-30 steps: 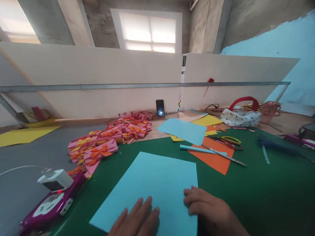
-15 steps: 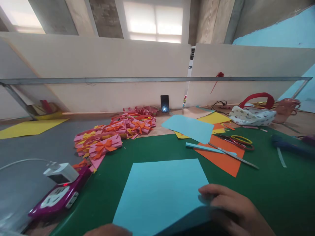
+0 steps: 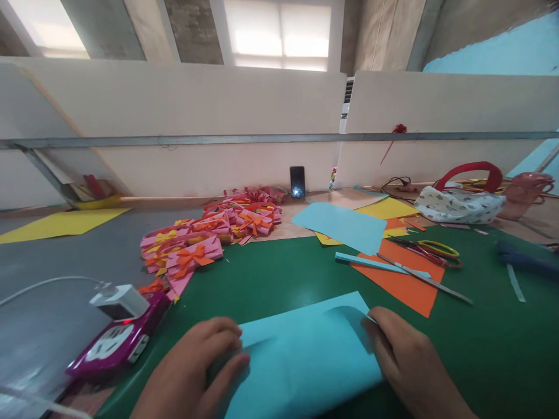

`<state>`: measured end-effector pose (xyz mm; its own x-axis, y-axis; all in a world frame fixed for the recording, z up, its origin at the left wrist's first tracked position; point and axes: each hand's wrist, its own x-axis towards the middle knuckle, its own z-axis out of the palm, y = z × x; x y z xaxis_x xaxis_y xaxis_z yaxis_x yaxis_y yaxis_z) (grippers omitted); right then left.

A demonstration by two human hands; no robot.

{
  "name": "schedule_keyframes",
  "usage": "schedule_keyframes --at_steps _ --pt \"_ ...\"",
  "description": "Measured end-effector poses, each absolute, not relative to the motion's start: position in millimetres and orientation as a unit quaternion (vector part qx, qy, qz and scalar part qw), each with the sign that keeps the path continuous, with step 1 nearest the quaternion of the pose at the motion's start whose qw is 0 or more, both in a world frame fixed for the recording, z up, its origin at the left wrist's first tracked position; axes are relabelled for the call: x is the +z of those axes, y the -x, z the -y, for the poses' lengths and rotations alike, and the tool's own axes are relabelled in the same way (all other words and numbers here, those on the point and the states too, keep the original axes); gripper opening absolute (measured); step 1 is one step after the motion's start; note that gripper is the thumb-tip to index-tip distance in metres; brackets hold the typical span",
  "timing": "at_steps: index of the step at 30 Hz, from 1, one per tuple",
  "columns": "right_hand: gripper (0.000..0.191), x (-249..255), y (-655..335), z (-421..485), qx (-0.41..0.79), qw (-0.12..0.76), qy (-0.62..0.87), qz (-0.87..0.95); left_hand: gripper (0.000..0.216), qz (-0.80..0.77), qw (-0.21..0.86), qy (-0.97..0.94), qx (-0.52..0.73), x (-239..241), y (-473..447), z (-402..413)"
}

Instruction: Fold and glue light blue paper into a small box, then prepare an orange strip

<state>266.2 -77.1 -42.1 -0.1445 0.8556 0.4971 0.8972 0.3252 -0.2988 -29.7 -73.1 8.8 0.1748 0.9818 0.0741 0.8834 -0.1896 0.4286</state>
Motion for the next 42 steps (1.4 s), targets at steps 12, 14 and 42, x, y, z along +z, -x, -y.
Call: schedule_keyframes --at_steps 12,14,42 --pt "0.012 -35.9 -272.8 71.4 -0.044 0.209 0.611 0.762 0.014 -0.614 0.18 -0.765 0.075 6.3 14.5 47.9" --pt "0.01 -27.2 -276.1 64.7 0.004 0.183 0.602 0.777 0.012 -0.61 0.175 -0.77 0.067 7.7 14.4 46.0" --pt "0.043 29.9 -284.5 -60.8 0.446 0.268 0.475 0.71 0.037 -0.634 0.232 -0.686 0.272 37.5 45.2 -61.3"
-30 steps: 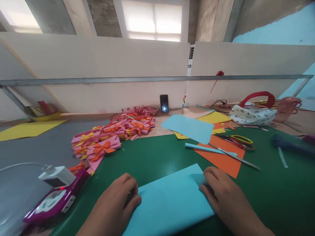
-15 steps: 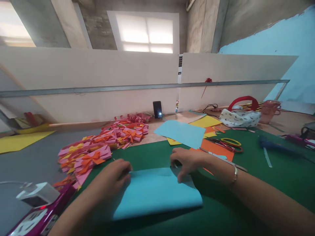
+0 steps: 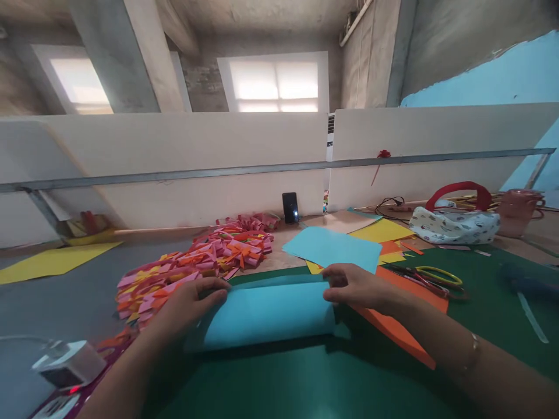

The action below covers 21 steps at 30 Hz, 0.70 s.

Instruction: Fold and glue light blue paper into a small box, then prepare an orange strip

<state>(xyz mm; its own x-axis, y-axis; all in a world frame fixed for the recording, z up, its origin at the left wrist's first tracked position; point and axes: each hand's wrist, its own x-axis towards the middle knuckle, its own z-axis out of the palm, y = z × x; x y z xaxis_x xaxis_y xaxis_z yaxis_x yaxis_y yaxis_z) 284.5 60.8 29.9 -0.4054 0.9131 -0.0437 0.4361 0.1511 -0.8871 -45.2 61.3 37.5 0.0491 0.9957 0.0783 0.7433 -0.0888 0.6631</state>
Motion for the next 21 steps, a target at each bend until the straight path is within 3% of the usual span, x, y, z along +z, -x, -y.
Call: schedule_keyframes --at_steps 5,11,21 --pt "0.013 25.4 -282.6 -63.0 0.432 0.287 0.479 0.708 0.039 -0.628 0.231 -0.685 0.288 37.4 42.4 -59.7" --pt "0.02 22.3 -281.1 -65.6 0.403 0.334 0.495 0.694 0.038 -0.648 0.23 -0.667 0.287 41.3 22.3 -53.2" --pt "0.01 32.8 -293.9 -63.9 0.372 0.278 0.506 0.727 0.032 -0.638 0.312 -0.67 0.216 37.8 37.3 -34.4"
